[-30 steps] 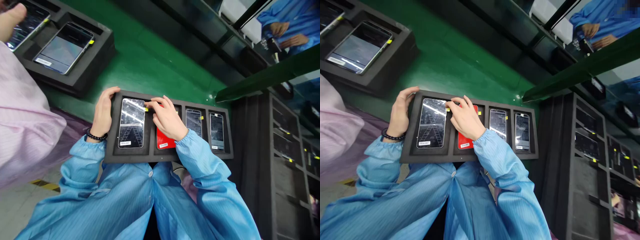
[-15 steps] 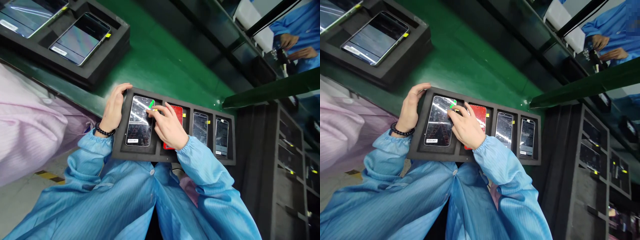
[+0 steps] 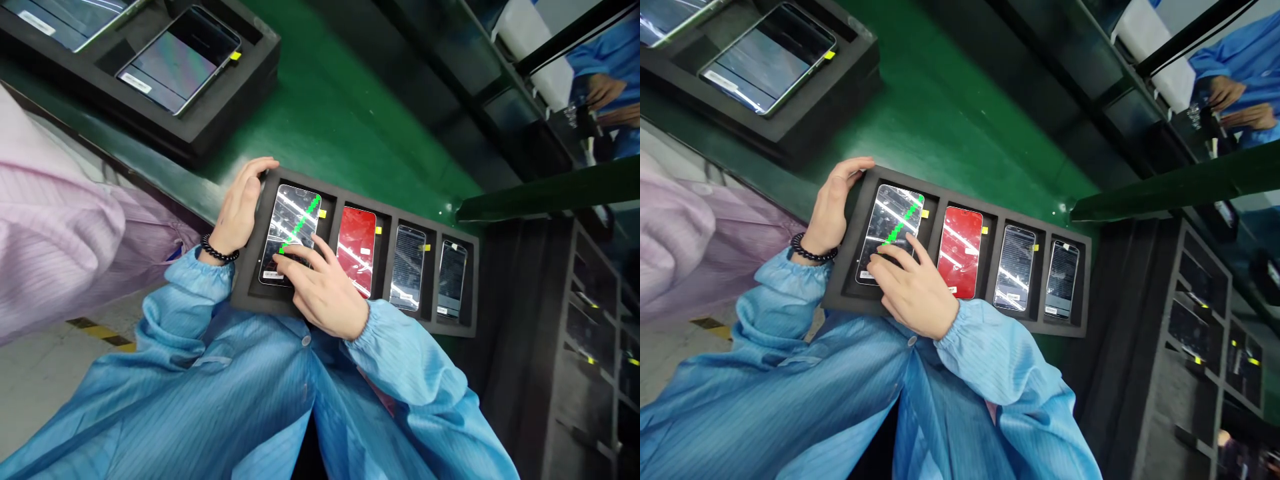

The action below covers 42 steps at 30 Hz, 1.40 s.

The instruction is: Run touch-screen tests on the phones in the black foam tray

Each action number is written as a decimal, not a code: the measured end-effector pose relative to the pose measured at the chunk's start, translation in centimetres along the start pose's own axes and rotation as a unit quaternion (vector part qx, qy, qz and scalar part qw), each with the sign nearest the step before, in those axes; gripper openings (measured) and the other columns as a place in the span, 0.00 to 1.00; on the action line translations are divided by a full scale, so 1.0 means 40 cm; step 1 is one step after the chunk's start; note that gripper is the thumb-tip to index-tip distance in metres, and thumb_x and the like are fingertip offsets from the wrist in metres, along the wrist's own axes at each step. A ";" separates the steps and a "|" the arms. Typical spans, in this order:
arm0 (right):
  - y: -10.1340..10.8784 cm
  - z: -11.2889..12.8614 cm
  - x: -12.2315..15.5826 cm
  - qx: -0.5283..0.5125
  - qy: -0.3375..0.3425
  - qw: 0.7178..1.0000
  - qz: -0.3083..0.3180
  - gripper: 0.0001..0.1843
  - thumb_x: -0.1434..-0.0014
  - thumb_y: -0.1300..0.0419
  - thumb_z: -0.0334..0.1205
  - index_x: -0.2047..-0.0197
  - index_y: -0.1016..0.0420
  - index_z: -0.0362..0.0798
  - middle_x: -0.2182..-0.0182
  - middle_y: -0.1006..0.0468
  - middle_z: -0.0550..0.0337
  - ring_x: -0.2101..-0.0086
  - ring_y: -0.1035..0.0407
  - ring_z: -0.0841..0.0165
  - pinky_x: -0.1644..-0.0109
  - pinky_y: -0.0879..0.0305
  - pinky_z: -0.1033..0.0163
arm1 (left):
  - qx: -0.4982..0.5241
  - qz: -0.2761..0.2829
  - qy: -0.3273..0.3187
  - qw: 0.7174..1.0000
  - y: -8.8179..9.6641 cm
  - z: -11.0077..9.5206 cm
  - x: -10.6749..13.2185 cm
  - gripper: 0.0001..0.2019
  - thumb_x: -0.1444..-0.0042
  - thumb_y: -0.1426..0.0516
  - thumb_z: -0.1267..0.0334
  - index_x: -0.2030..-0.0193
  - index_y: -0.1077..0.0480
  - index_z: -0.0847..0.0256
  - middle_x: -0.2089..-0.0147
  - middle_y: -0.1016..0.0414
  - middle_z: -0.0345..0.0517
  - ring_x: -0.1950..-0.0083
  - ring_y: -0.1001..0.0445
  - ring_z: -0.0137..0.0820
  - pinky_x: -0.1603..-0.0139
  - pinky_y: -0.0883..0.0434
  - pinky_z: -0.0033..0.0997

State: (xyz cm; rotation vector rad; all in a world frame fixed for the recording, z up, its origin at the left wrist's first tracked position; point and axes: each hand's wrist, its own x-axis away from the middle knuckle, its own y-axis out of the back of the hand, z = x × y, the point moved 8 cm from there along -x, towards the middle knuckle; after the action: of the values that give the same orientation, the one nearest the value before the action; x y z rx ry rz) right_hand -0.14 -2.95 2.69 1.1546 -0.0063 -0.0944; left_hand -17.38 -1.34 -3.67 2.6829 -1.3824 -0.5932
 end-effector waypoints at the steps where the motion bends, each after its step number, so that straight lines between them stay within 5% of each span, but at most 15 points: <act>1: -0.004 0.009 0.001 -0.001 0.005 1.000 0.003 0.22 0.41 0.51 0.24 0.44 0.29 0.39 0.44 0.20 0.50 0.38 0.35 0.56 0.25 0.51 0.37 | -0.002 0.002 0.000 1.000 0.000 0.000 0.000 0.28 0.29 0.61 0.42 0.40 0.31 0.56 0.35 0.29 0.46 0.30 0.34 0.37 0.26 0.37 0.46; 11: -0.038 0.085 0.007 -0.051 0.088 0.994 0.051 0.20 0.38 0.50 0.30 0.44 0.30 0.42 0.46 0.19 0.53 0.38 0.36 0.57 0.22 0.57 0.41 | 0.003 0.003 0.002 1.000 0.000 0.003 -0.002 0.28 0.30 0.60 0.40 0.41 0.31 0.53 0.36 0.29 0.44 0.30 0.35 0.37 0.26 0.37 0.45; 18: 0.077 -0.099 -0.089 -0.013 -0.054 0.998 -0.039 0.25 0.42 0.53 0.25 0.44 0.32 0.48 0.48 0.22 0.52 0.38 0.37 0.59 0.24 0.53 0.41 | 0.010 -0.001 -0.013 1.000 -0.002 0.003 0.002 0.28 0.29 0.62 0.42 0.40 0.30 0.53 0.35 0.29 0.47 0.30 0.34 0.37 0.27 0.36 0.43; 25: 0.047 -0.187 -0.176 0.060 -0.060 0.996 -0.033 0.20 0.40 0.54 0.25 0.47 0.36 0.45 0.47 0.24 0.49 0.37 0.39 0.57 0.25 0.55 0.40 | 0.021 -0.003 -0.022 1.000 -0.003 -0.001 0.000 0.27 0.28 0.60 0.45 0.40 0.30 0.56 0.36 0.28 0.51 0.31 0.34 0.35 0.27 0.37 0.40; 42: 0.037 -0.106 -0.089 0.085 -0.041 0.995 0.004 0.23 0.40 0.54 0.25 0.44 0.32 0.40 0.51 0.19 0.46 0.39 0.36 0.54 0.26 0.53 0.35 | 0.007 0.001 -0.017 1.000 -0.002 -0.004 -0.002 0.29 0.29 0.62 0.42 0.40 0.30 0.55 0.36 0.28 0.50 0.31 0.34 0.36 0.28 0.36 0.41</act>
State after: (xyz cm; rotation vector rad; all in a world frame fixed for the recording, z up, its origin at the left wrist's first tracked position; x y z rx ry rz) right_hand -3.37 1.80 2.46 1.3206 -0.0942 -0.1356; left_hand -17.30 -1.24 -3.51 2.6944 -1.4029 -0.6342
